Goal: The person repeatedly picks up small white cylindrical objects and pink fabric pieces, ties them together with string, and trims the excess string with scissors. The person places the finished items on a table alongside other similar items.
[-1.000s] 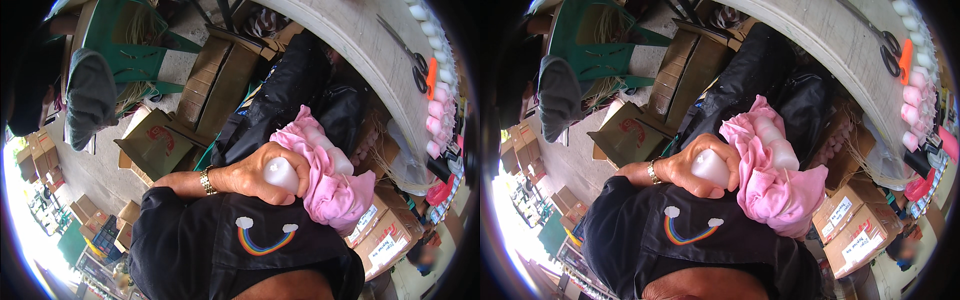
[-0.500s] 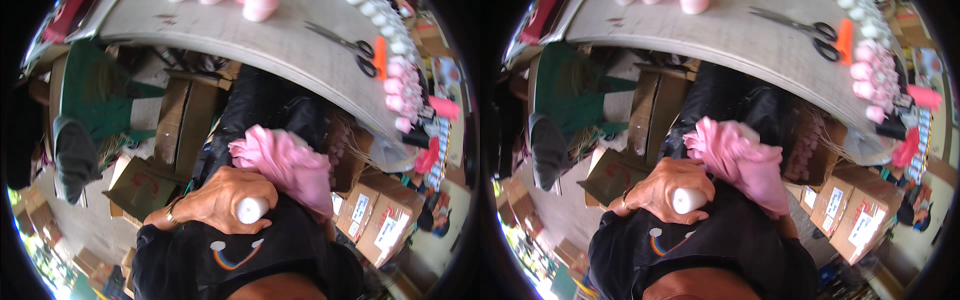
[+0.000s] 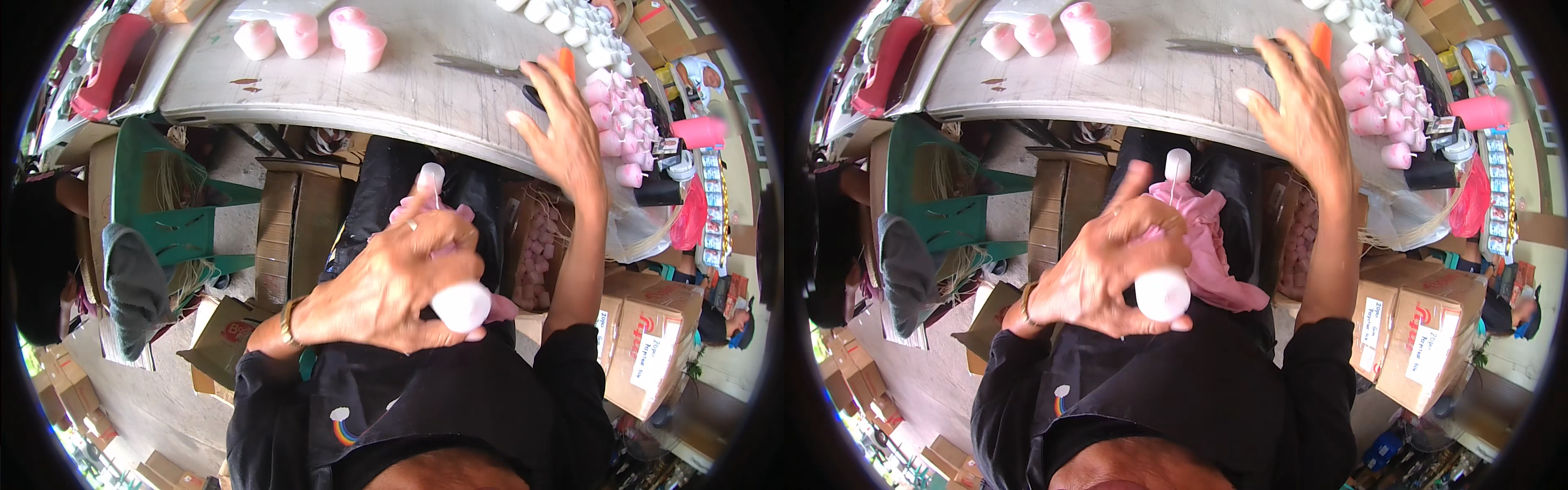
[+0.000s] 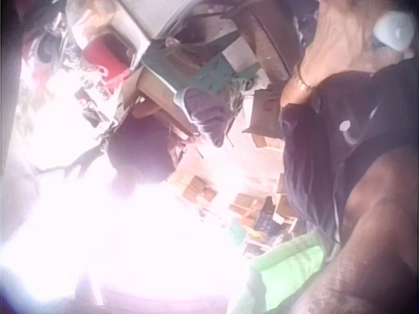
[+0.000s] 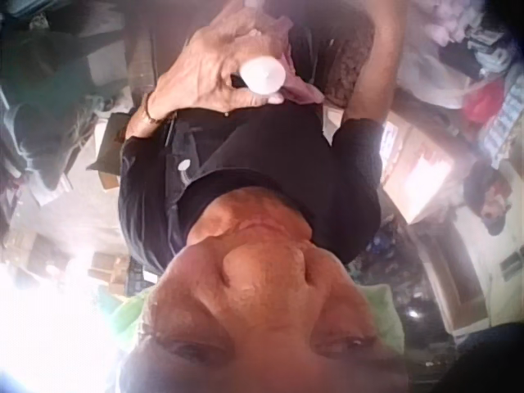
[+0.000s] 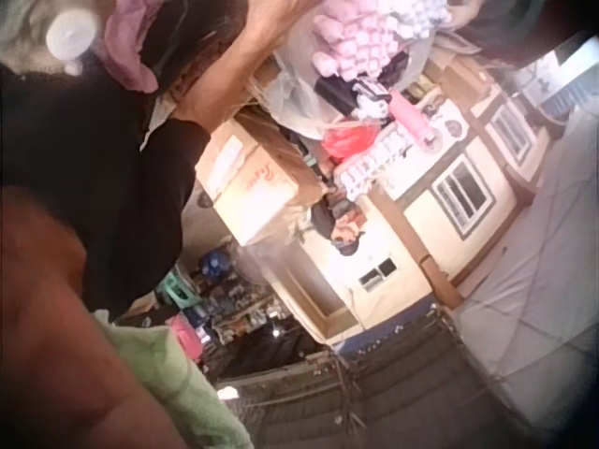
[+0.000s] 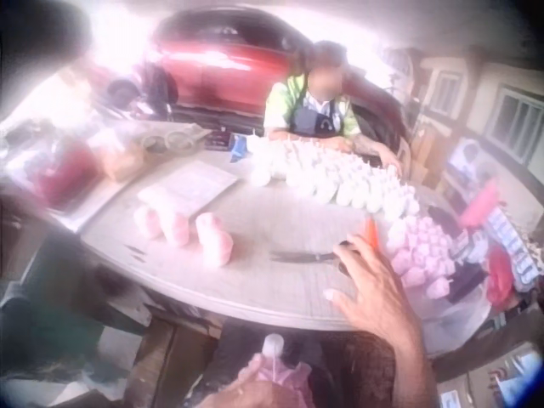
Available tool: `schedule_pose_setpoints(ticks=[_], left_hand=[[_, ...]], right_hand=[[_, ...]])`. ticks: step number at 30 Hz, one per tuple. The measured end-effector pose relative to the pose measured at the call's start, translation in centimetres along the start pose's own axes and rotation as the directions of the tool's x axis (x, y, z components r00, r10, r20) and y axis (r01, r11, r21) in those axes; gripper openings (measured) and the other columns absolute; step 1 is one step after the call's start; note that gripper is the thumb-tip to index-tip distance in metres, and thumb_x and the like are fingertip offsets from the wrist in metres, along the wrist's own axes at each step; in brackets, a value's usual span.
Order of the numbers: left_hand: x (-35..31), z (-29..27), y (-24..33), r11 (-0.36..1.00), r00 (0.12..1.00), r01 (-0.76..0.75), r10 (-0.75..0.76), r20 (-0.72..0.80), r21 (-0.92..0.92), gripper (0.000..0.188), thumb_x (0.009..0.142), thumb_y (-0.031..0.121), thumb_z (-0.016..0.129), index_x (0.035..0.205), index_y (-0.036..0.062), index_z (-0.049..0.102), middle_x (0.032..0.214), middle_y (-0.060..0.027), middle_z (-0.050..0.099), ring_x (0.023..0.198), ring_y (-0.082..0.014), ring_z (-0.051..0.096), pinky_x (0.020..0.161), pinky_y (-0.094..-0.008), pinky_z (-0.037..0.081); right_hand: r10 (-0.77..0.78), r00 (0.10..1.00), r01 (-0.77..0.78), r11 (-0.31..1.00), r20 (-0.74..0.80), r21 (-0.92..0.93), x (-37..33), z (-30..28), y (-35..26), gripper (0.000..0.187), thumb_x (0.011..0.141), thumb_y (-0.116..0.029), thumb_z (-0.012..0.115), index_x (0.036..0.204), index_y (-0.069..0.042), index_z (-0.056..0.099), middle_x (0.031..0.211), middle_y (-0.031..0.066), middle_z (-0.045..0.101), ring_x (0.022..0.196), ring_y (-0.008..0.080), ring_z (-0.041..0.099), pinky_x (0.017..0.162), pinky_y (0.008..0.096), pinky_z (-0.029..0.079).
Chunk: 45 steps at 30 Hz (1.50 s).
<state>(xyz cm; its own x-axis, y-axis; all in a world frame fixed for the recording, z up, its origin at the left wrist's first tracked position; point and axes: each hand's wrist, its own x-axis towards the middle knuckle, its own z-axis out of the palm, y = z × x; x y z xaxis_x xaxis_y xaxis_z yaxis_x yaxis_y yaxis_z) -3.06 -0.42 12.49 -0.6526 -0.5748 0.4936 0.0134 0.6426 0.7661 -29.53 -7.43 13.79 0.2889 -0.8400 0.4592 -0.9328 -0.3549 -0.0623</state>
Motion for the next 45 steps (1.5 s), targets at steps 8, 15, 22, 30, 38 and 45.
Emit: schedule_pose_setpoints(ticks=[8, 15, 22, 30, 38, 45], left_hand=[[0.6, 2.0, -2.3, 0.874, 0.926, 0.314, -0.368, -0.083, -0.371, 0.034, 0.079, 0.027, 0.076, 0.096, 0.0034, 0.059, 0.076, -0.0121, 0.062, 0.071, -0.0323, 0.064, 0.066, -0.0395, 0.05], [0.0, 1.8, -2.6, 0.832, 0.906, 0.369, -0.422, -0.042, -0.414, 0.034, 0.077, 0.023, 0.082, 0.096, 0.0027, 0.062, 0.085, -0.0052, 0.067, 0.081, -0.0158, 0.063, 0.079, -0.0321, 0.051], [-0.1, 3.0, -3.1, 0.895, 0.913, 0.33, -0.384, -0.14, -0.3, 0.024, 0.073, 0.012, 0.079, 0.086, 0.0039, 0.061, 0.075, -0.0053, 0.063, 0.07, -0.0119, 0.061, 0.068, -0.0285, 0.051], [-0.4, 4.5, -4.1, 0.913, 0.914, 0.264, -0.34, -0.22, -0.313, 0.016, 0.072, 0.008, 0.072, 0.073, 0.0064, 0.056, 0.062, -0.0099, 0.056, 0.055, -0.0231, 0.059, 0.053, -0.0337, 0.047], [-0.9, 5.7, -4.9, 0.897, 0.911, 0.234, -0.337, -0.238, -0.375, 0.02, 0.068, 0.009, 0.072, 0.068, 0.0065, 0.053, 0.06, -0.0111, 0.055, 0.055, -0.0266, 0.059, 0.053, -0.0354, 0.046], [-1.1, 5.6, -5.4, 0.923, 0.911, 0.254, -0.329, -0.251, -0.287, 0.019, 0.066, 0.012, 0.074, 0.077, 0.0053, 0.06, 0.067, -0.013, 0.062, 0.065, -0.0335, 0.065, 0.058, -0.0385, 0.05]], right_hand=[[-0.143, 0.989, 0.142, 0.989, -0.018, -0.046, -1.4, 4.7, -1.7, 0.061, 0.083, -0.041, 0.068, 0.13, -0.003, 0.055, 0.134, 0.0165, 0.05, 0.122, 0.0363, 0.047, 0.102, 0.0492, 0.037], [-0.196, 0.976, 0.198, 0.98, -0.091, 0.015, -3.1, 2.9, -2.5, 0.033, 0.08, -0.008, 0.071, 0.111, -0.002, 0.061, 0.12, 0.0125, 0.059, 0.11, 0.0344, 0.056, 0.095, 0.0457, 0.044], [0.436, 0.9, -0.238, 0.513, -0.011, 0.825, -4.6, -2.5, -6.0, 0.019, 0.105, -0.021, 0.04, 0.111, -0.003, 0.042, 0.085, 0.022, 0.069, 0.059, 0.0174, 0.066, 0.05, 0.0236, 0.047], [0.229, 0.89, 0.212, 0.558, -0.394, 0.803, -3.3, -3.9, -12.5, 0.015, 0.097, -0.011, 0.05, 0.093, 0.003, 0.051, 0.067, 0.0115, 0.061, 0.047, 0.0142, 0.055, 0.048, 0.0213, 0.046], [-0.065, 0.905, 0.265, 0.859, -0.419, 0.438, -3.8, -3.7, -12.3, 0.006, 0.097, -0.007, 0.053, 0.098, -0.001, 0.05, 0.071, 0.0108, 0.063, 0.062, 0.0151, 0.057, 0.06, 0.0303, 0.048], [0.062, 0.933, 0.207, 0.716, -0.355, 0.667, -4.4, -3.7, -12.6, 0.014, 0.097, -0.009, 0.054, 0.106, 0.001, 0.047, 0.068, 0.0109, 0.063, 0.059, 0.0163, 0.059, 0.057, 0.0292, 0.049]])
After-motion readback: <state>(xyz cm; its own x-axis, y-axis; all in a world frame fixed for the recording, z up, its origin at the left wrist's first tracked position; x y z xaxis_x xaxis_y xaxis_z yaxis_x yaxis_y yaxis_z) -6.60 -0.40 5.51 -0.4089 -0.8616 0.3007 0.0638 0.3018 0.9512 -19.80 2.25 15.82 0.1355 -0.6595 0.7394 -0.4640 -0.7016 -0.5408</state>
